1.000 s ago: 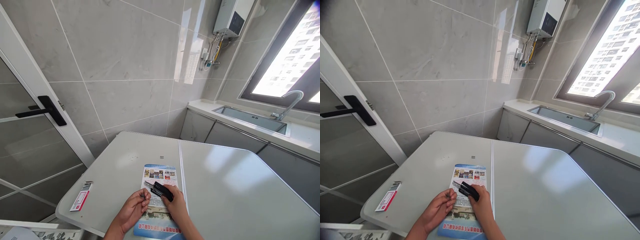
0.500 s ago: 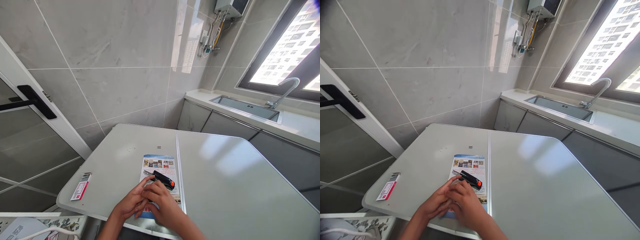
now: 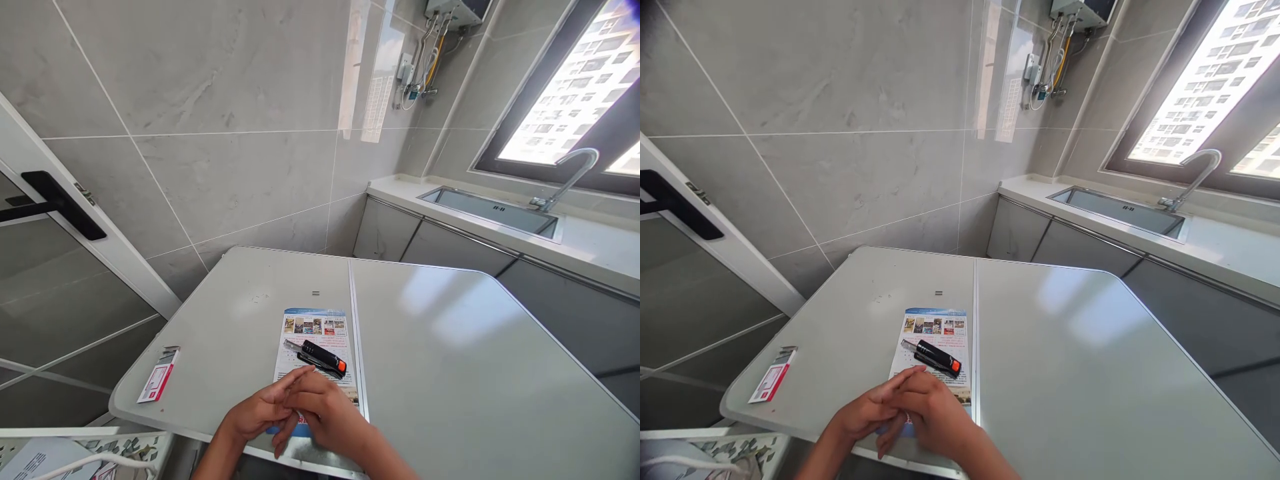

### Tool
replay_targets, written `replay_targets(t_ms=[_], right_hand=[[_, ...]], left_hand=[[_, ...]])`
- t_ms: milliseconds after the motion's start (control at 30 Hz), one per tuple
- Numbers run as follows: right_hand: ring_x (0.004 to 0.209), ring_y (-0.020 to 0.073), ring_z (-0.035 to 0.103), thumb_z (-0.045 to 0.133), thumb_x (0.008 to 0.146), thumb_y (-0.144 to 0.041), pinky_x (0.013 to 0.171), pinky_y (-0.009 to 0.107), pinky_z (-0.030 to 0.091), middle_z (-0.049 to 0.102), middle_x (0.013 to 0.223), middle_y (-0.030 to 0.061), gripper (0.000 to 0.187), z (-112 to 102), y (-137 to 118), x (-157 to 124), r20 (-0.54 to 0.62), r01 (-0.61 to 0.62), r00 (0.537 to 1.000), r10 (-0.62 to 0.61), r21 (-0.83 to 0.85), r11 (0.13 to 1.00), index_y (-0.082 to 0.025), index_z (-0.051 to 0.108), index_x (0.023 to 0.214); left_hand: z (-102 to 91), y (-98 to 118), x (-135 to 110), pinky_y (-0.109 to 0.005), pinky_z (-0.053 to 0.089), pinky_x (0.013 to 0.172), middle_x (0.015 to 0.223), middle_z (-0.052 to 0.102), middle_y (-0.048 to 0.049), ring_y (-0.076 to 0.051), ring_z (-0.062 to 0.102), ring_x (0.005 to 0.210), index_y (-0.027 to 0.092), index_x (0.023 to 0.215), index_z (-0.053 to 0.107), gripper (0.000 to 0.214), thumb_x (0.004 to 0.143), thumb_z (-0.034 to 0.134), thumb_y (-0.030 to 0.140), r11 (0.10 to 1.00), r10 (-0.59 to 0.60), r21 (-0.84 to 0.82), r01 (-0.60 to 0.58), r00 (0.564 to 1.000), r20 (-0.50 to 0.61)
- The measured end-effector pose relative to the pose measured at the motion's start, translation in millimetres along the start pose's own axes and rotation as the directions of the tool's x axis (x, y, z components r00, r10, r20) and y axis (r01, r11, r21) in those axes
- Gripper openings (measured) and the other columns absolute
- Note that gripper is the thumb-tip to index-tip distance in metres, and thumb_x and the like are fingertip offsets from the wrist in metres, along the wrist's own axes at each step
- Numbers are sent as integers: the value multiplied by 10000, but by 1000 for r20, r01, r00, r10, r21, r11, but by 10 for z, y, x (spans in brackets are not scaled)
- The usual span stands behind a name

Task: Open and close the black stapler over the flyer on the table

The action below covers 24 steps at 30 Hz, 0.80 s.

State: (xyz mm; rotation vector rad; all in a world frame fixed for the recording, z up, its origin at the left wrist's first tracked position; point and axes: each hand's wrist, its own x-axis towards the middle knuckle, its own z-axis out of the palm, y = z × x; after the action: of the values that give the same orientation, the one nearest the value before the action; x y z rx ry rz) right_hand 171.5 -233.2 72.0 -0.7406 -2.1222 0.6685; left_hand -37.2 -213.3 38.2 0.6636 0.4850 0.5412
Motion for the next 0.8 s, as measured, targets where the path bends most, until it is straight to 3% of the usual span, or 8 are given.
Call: replay_targets(t_ms=[100, 233, 333, 467, 533, 600, 700, 800], right_hand=[[1040, 154, 683, 490, 1024, -105, 952, 275, 550, 740, 1121, 43, 353, 15, 24, -22, 21, -42, 999, 41, 65, 997, -268, 726, 1230], [1050, 183, 653, 483, 1022, -113, 965, 323, 548, 742, 1135, 51, 369, 26, 9, -29, 22, -26, 999, 25, 35, 999, -272, 704, 1271], [1044, 203, 633, 490, 996, -87, 944, 340, 556, 747, 1078, 51, 341, -13, -46, -35, -15, -13, 1000, 13, 5, 1000, -258, 717, 1184], [1007, 204, 633, 437, 995, -55, 871, 346, 576, 721, 1078, 58, 414, -267, -46, -107, -181, -32, 983, 24, -46, 998, -286, 716, 1197], [1019, 206, 645, 396, 988, -41, 852, 358, 581, 681, 1135, 76, 499, -499, 56, -177, -310, -77, 950, 37, -118, 990, -313, 709, 1267], [1019, 213, 665, 419, 998, -80, 848, 371, 584, 651, 1180, 94, 467, -775, 233, -261, -413, -193, 905, 103, -183, 964, -308, 710, 1283], [911, 212, 694, 507, 1005, -189, 771, 354, 574, 654, 1087, 90, 270, -1197, 591, -406, -573, -397, 794, 203, -236, 887, -252, 749, 1105], [814, 199, 702, 591, 967, -299, 781, 361, 573, 689, 1035, 68, 164, -1553, 975, -569, -688, -504, 695, 208, -260, 824, -228, 739, 959]], left_hand=[[-12, 5, 4, -201, 383, 448, 614, 626, 7, -123, 518, 430, 256, 1635, 352, 871, 880, 780, 333, 991, -48, 131, 35, 993, 103], [-52, 1, 4, -203, 380, 461, 607, 605, 15, -115, 485, 436, 239, 1651, 304, 924, 876, 789, 377, 988, -43, 151, 26, 993, 107], [-75, 4, 1, -204, 389, 467, 610, 612, 16, -117, 490, 439, 216, 1654, 272, 988, 859, 806, 460, 992, -31, 127, 14, 991, 132], [-44, 53, 21, -220, 425, 483, 1058, 723, -114, -126, 597, 526, 283, 1618, 277, 1051, 782, 865, 528, 987, 60, 140, -80, 988, 139], [-12, 83, 46, -234, 459, 542, 1237, 667, -143, -136, 627, 633, 316, 1533, 359, 984, 740, 899, 532, 976, 145, 145, -160, 984, 106], [6, 104, 74, -260, 487, 652, 1249, 628, -121, -144, 606, 752, 310, 1391, 457, 823, 736, 906, 528, 964, 233, 114, -238, 971, 60], [-17, 118, 106, -302, 465, 779, 1086, 571, -68, -147, 525, 825, 237, 1100, 545, 509, 812, 844, 532, 937, 346, 23, -347, 937, 40], [-74, 122, 116, -319, 428, 779, 927, 476, -36, -147, 449, 792, 191, 854, 493, 434, 882, 760, 532, 909, 412, -85, -407, 910, 53]])
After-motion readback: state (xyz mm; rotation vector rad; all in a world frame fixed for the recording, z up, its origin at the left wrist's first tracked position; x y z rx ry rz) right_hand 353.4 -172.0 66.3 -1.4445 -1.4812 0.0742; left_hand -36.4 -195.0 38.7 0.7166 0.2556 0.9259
